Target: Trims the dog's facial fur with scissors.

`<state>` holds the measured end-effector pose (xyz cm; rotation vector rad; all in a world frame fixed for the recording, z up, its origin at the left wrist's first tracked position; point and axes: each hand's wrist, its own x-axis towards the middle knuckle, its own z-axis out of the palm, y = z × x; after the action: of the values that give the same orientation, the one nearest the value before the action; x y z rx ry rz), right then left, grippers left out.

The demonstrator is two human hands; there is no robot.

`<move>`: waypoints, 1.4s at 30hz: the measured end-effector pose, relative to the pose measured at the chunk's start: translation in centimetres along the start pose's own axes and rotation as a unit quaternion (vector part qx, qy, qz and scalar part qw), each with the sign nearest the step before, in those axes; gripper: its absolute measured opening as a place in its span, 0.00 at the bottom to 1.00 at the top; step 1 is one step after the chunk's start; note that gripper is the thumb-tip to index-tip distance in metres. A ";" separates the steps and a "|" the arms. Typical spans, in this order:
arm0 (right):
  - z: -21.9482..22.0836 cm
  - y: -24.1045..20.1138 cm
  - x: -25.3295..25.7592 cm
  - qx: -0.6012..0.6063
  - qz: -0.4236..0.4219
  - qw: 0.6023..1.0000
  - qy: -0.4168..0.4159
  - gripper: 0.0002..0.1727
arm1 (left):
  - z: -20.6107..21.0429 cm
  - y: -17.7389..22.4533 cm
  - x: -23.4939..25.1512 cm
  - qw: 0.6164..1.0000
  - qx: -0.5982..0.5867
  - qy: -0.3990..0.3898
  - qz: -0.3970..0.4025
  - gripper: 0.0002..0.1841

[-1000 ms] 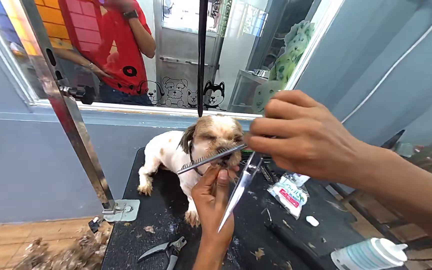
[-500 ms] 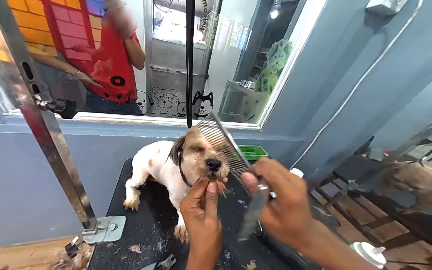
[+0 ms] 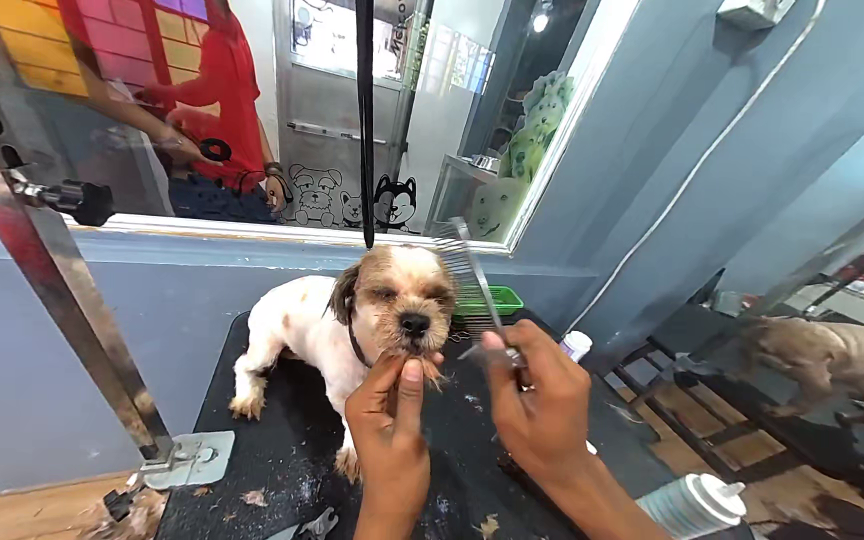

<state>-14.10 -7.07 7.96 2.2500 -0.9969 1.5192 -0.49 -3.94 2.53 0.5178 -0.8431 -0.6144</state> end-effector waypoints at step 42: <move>-4.3 2.9 0.9 0.202 -0.017 0.892 -0.403 0.32 | -3.5 1.5 -0.2 0.996 -0.022 -0.088 0.020 0.12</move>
<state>-18.88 -7.17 10.09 3.2964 -0.8399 0.7833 2.68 -2.12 1.43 0.4100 -1.0026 -0.6466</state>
